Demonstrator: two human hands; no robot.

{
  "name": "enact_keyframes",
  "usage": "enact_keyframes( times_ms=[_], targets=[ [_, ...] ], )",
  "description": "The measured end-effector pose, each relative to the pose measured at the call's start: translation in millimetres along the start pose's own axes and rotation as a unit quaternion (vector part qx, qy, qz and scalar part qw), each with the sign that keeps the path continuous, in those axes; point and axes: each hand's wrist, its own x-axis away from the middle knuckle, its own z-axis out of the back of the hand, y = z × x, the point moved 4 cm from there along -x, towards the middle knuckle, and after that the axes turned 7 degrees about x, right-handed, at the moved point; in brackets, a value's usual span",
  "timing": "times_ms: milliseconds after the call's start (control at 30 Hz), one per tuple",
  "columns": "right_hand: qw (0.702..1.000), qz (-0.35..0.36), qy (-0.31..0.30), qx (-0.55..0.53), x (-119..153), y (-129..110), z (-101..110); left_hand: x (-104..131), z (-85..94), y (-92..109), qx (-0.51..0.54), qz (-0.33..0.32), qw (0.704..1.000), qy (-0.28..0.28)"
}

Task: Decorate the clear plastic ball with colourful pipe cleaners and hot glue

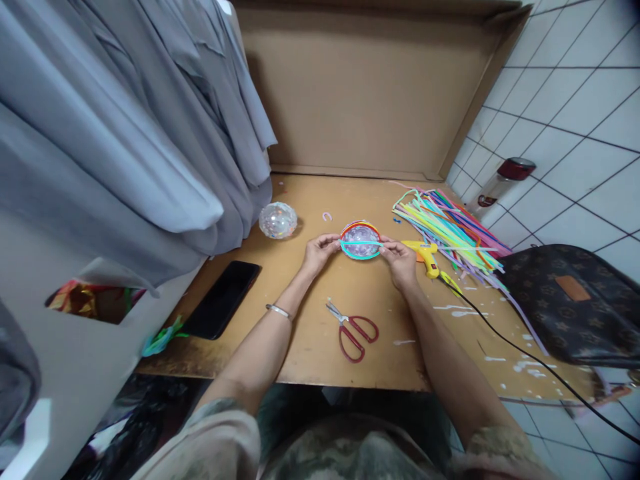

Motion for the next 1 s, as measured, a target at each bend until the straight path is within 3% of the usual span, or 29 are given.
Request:
enact_keyframes(
  times_ms=[367, 733, 1000],
  targets=[
    [1.0, -0.019, 0.006, 0.006, 1.8, 2.0, -6.5, -3.7, 8.8, -0.1, -0.037, 0.008, 0.999, 0.015],
    [0.999, -0.03, -0.009, -0.03, 2.6, 2.4, -10.2, -0.5, 7.8, 7.1, -0.111, -0.046, 0.993, 0.022],
    [0.999, -0.025, -0.008, -0.036, 2.3, 2.9, -10.8, -0.7, 9.0, 2.8, -0.056, 0.006, 0.998, 0.015]
  ],
)
